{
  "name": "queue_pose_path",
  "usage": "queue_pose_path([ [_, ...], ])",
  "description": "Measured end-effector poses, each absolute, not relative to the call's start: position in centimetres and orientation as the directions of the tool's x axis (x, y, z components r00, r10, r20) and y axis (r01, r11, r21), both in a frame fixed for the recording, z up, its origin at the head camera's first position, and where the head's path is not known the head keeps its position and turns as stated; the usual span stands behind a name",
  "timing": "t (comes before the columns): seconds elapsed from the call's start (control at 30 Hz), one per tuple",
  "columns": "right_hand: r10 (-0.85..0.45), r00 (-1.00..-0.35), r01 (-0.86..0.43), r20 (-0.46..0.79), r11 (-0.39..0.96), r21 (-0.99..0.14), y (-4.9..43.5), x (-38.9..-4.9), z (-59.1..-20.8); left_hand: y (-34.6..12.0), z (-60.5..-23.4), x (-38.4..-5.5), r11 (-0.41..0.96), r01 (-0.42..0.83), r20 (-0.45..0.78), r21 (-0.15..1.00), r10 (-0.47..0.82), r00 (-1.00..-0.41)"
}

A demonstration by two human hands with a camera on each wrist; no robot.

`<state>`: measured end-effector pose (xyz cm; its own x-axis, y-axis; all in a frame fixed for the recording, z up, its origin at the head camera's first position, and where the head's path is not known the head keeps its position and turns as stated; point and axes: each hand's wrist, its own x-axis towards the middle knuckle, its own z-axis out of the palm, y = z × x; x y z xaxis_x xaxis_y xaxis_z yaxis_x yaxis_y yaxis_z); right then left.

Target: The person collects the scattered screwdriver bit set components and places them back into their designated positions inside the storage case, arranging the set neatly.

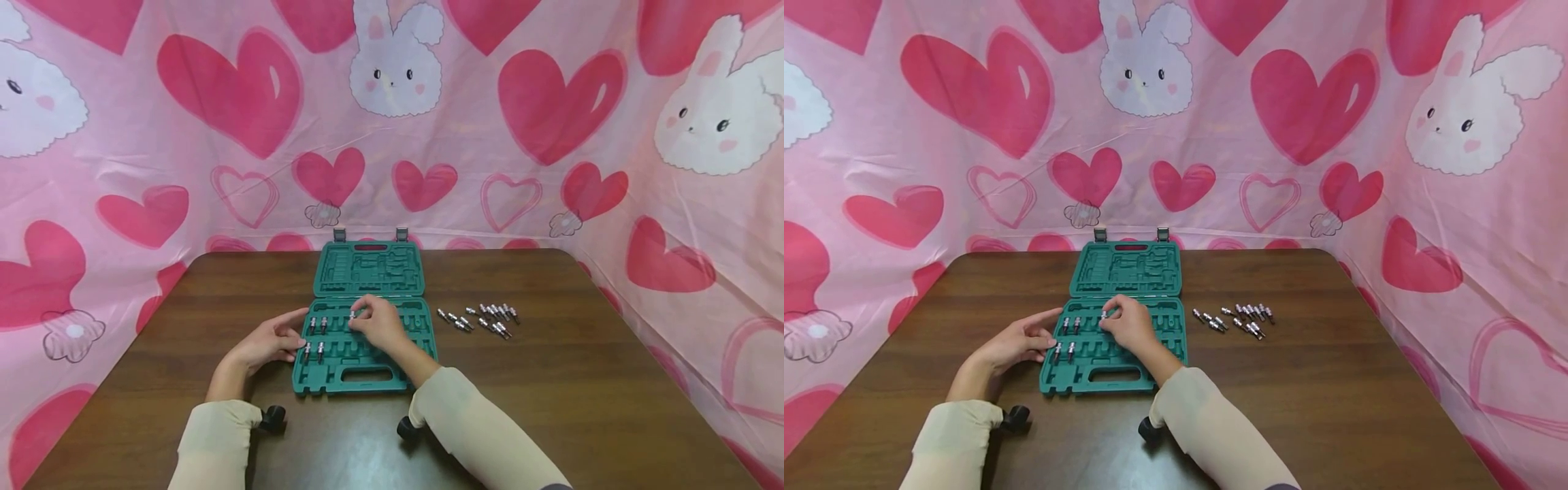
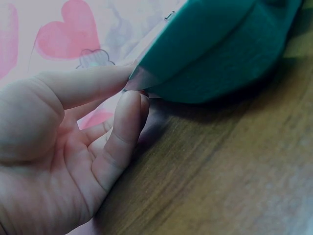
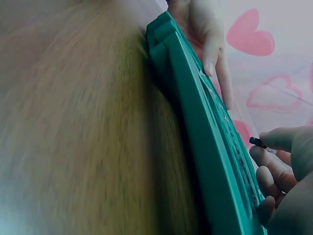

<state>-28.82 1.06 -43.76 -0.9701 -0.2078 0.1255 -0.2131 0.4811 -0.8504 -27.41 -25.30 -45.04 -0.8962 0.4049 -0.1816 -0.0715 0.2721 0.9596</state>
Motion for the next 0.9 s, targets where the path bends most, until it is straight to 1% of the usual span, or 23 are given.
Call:
queue_pose_path([
  [0.27,-0.192,-0.972,-0.219,0.138,0.512,-0.831,-0.1,-28.9,-43.9,-25.1,-45.1,-27.5,0.278,-0.091,-0.199,0.956,0.390,-0.899],
  [0.5,-0.212,-0.968,-0.234,0.136,0.551,-0.801,-1.1,-29.1,-43.6,-25.2,-44.8,-27.5,0.288,-0.092,-0.200,0.953,0.372,-0.906],
  [0.73,-0.224,-0.967,-0.237,0.119,0.624,-0.745,-2.0,-29.0,-43.9,-25.1,-44.8,-27.5,0.282,-0.092,-0.199,0.955,0.379,-0.904],
  [0.9,-0.231,-0.962,-0.265,0.144,0.672,-0.692,-2.2,-29.0,-44.4,-25.1,-44.9,-27.5,0.281,-0.096,-0.203,0.955,0.382,-0.902],
])
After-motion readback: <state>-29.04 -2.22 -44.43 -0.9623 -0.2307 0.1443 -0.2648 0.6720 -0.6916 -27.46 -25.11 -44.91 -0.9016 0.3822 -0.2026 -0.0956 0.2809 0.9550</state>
